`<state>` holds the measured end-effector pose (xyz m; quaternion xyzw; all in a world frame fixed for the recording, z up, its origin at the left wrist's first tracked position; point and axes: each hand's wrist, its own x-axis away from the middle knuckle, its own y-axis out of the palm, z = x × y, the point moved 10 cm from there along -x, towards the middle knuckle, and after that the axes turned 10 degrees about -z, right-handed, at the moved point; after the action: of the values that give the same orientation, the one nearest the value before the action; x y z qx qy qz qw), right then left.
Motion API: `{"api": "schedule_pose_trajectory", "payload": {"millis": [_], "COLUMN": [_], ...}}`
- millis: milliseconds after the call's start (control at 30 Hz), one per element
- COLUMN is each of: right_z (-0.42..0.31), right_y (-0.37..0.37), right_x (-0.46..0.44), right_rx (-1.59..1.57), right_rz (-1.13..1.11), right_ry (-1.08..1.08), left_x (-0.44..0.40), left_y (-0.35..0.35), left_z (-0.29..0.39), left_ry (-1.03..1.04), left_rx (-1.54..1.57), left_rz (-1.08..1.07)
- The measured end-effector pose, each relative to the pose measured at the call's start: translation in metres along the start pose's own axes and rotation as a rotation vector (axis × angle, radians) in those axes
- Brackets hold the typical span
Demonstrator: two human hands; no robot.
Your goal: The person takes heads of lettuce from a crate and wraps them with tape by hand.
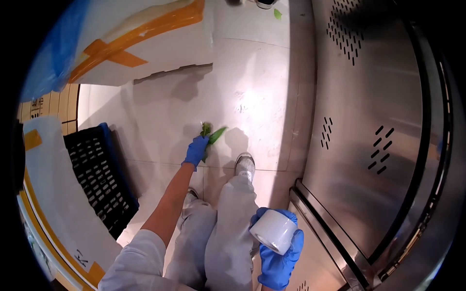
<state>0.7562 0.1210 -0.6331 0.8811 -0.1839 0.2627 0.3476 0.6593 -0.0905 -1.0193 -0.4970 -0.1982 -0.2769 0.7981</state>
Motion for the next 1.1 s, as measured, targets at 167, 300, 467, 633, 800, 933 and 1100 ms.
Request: {"api": "schedule_pose_trajectory", "payload": {"millis": [167, 300, 467, 633, 800, 933, 1100], "right_z": [-0.024, -0.044, -0.026, -0.040, -0.007, 0.006, -0.009], "right_y": [0.033, 0.105, 0.230, 0.302, 0.355, 0.408, 0.424], "right_x": [0.044, 0.106, 0.203, 0.268, 0.284, 0.328, 0.336], "right_rx": [0.009, -0.042, -0.061, 0.265, 0.315, 0.399, 0.363], "right_rz": [0.016, 0.027, -0.255, -0.344, -0.503, -0.627, -0.591], "right_ry": [-0.005, 0.037, 0.232, 0.315, 0.456, 0.509, 0.506], "left_x": [0.073, 0.195, 0.425, 0.624, 0.809, 0.914, 0.873], "left_y": [-0.024, -0.094, -0.282, -0.419, -0.509, -0.587, -0.643], "left_z": [-0.022, -0.009, 0.032, 0.067, -0.014, -0.061, -0.132], "left_ry": [-0.127, -0.187, -0.217, -0.240, -0.577, -0.710, -0.741], "left_rx": [0.379, 0.815, 0.906, 1.012, 0.619, 0.327, 0.022], "left_rz": [0.185, 0.218, 0.354, 0.643, 1.299, 1.599, 1.448]}}
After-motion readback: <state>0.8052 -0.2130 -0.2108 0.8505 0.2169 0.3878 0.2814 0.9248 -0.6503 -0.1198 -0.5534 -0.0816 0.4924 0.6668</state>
